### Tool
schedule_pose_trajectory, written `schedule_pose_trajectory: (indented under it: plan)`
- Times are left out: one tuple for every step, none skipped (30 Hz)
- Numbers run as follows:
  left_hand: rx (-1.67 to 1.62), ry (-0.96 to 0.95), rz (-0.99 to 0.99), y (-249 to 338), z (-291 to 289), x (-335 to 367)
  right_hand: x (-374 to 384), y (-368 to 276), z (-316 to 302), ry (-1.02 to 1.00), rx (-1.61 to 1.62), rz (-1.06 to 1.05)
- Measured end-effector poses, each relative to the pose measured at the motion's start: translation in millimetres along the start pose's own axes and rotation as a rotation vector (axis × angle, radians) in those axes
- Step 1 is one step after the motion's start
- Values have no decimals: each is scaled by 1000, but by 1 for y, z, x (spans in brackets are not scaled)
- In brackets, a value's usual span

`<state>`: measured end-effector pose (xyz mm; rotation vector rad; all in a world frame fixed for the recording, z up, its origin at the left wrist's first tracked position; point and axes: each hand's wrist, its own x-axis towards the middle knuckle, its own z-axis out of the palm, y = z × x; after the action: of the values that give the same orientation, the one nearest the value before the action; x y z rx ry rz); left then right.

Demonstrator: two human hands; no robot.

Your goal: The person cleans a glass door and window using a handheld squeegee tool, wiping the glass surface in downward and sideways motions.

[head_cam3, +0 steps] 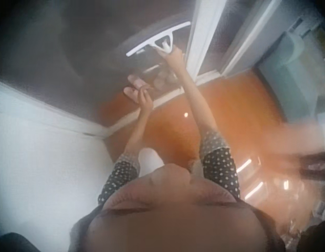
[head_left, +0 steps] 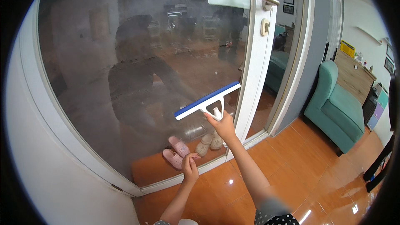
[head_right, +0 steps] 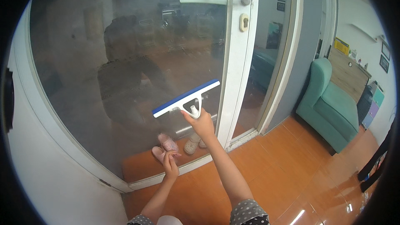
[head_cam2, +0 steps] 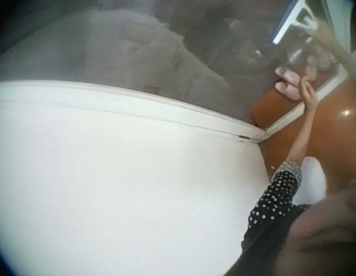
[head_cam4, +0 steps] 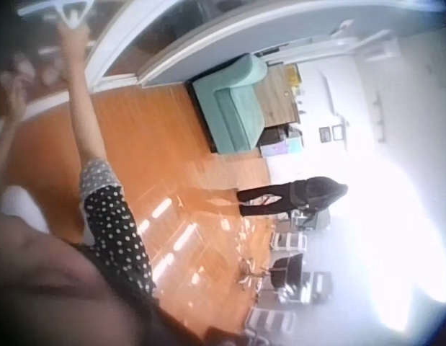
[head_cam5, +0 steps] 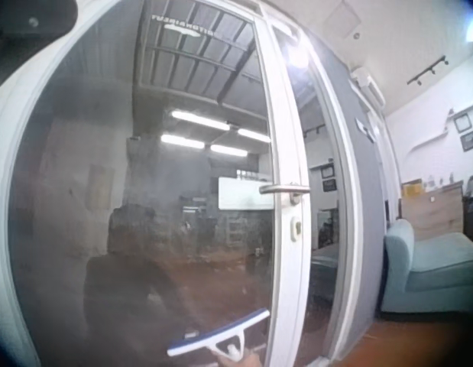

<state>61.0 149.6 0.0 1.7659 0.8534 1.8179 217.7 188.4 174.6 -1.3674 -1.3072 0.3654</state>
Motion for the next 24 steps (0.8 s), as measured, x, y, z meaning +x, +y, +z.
schedule_pose_trajectory:
  plan:
    - [-9, -2, -3, -3, 4, -6, -5, 8, -2, -17, 4, 9]
    - [-6, -12, -2, -6, 8, -13, -10, 14, -3, -37, 10, 18]
    - [0, -23, 1, -6, 10, -16, -15, 19, -5, -55, 19, 26]
    - [7, -32, 3, -6, 12, -19, -19, 28, -5, -58, 3, 41]
    - [20, -60, 9, -6, 12, -22, -21, 40, -1, -51, 16, 46]
    - [34, -84, 23, -3, 12, -22, -21, 48, 2, -42, 31, 44]
    - [49, -108, 36, -2, 11, -22, -23, 55, 5, -35, 46, 41]
    - [77, -123, 64, -2, 10, -22, -25, 63, 7, -21, 62, 35]
    - [113, -140, 97, -3, 6, -21, -26, 63, 10, -6, 86, 29]
    - [150, -157, 128, -3, 1, -20, -28, 64, 14, 7, 111, 23]
    - [172, -158, 129, -1, -3, -19, -31, 70, 20, 21, 170, 28]
    - [188, -165, 138, 4, -6, -17, -33, 79, 24, 46, 229, 31]
    - [212, -167, 144, 5, -11, -18, -36, 89, 33, 63, 291, 35]
    - [232, -169, 143, 4, -19, -21, -40, 102, 42, 52, 410, 82]
    - [255, -170, 140, 3, -29, -24, -47, 114, 49, 55, 431, 106]
    - [275, -171, 140, 3, -37, -27, -54, 125, 54, 62, 451, 128]
    - [300, -168, 136, 5, -45, -31, -59, 136, 58, 69, 470, 150]
    - [327, -165, 131, 7, -54, -36, -63, 138, 63, 99, 502, 118]
    - [353, -162, 126, 11, -63, -41, -67, 140, 64, 88, 486, 151]
    - [385, -166, 115, 14, -72, -47, -70, 142, 63, 77, 470, 183]
    - [419, -168, 102, 19, -82, -54, -73, 136, 61, 62, 453, 215]
    - [452, -171, 88, 25, -93, -60, -75, 128, 60, 72, 437, 191]
    - [489, -195, 78, 32, -104, -65, -78, 133, 64, 54, 471, 205]
    - [521, -222, 71, 42, -114, -66, -76, 142, 68, 44, 504, 216]
